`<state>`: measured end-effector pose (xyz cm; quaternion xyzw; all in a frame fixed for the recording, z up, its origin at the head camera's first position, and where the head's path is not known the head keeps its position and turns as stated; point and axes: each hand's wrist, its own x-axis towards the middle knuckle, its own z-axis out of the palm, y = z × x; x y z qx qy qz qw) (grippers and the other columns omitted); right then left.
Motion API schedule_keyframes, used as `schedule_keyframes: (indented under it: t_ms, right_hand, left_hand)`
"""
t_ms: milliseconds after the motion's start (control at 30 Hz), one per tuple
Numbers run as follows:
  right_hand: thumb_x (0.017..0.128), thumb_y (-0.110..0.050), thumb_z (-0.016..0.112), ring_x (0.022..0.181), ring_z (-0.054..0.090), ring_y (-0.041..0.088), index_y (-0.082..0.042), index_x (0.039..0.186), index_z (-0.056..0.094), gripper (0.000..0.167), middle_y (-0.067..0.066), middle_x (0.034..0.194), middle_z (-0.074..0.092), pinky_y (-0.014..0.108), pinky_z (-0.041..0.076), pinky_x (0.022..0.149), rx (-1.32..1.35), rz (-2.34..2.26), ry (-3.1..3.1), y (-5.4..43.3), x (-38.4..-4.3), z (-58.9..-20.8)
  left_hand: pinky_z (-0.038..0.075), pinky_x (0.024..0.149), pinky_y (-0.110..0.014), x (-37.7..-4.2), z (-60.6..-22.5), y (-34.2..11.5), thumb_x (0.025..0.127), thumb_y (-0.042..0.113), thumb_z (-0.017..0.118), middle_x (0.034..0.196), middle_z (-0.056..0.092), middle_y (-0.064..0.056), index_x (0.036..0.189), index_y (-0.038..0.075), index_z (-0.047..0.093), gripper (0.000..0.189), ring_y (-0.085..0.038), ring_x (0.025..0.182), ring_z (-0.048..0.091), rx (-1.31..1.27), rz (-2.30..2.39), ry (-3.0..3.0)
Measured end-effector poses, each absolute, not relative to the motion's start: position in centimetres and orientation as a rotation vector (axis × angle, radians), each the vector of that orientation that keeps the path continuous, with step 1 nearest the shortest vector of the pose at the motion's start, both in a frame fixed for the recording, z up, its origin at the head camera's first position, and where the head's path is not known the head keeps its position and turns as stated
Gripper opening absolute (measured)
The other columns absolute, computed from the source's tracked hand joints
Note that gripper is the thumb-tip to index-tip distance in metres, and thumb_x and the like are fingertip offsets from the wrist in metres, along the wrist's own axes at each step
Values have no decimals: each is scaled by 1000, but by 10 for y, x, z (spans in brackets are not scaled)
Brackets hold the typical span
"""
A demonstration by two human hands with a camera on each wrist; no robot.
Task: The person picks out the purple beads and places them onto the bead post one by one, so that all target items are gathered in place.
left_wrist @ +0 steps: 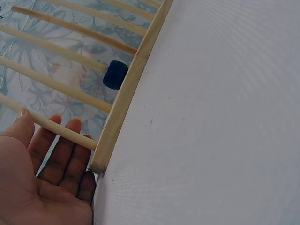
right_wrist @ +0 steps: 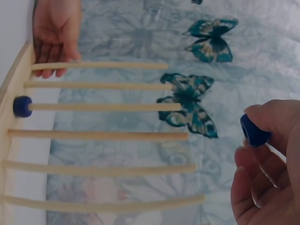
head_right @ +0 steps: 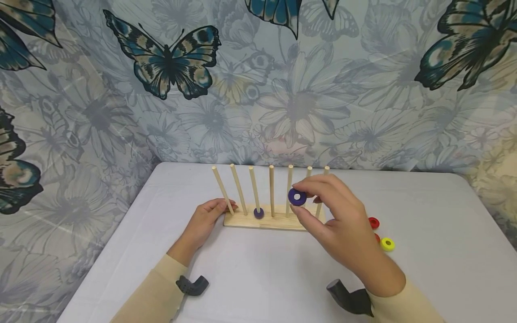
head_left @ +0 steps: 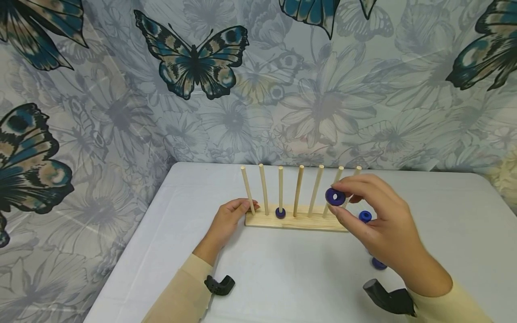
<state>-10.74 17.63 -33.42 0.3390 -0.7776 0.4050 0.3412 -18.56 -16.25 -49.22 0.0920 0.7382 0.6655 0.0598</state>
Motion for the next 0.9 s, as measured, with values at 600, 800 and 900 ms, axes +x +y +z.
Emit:
schedule_keyframes:
  t_ms: [600, 800, 900]
  right_hand:
    - [108, -50, 70, 97, 65, 21, -1, 113, 78, 51, 8, 109, 75, 23, 49, 83, 901, 1120, -1959, 146, -130, -324]
    - [107, -43, 72, 101, 65, 21, 1, 117, 77, 45, 7, 112, 75, 25, 50, 84, 918, 1127, -2003, 143, -137, -324]
    - [104, -31, 76, 105, 65, 21, 1, 120, 76, 36, 6, 115, 74, 28, 51, 86, 952, 1128, -2028, 140, -142, -324]
  left_hand:
    - [42, 118, -44, -186, -494, -163, 114, 31, 61, 122, 79, -8, 127, 4, 79, 35, -23, 128, 65, 273, 1996, 2243]
    - [43, 116, -43, -187, -495, -163, 114, 30, 61, 122, 78, -8, 127, 3, 78, 35, -24, 128, 65, 293, 1996, 2243]
    - [44, 116, -42, -187, -495, -164, 114, 29, 61, 122, 78, -9, 127, 2, 78, 34, -24, 128, 65, 294, 2013, 2234]
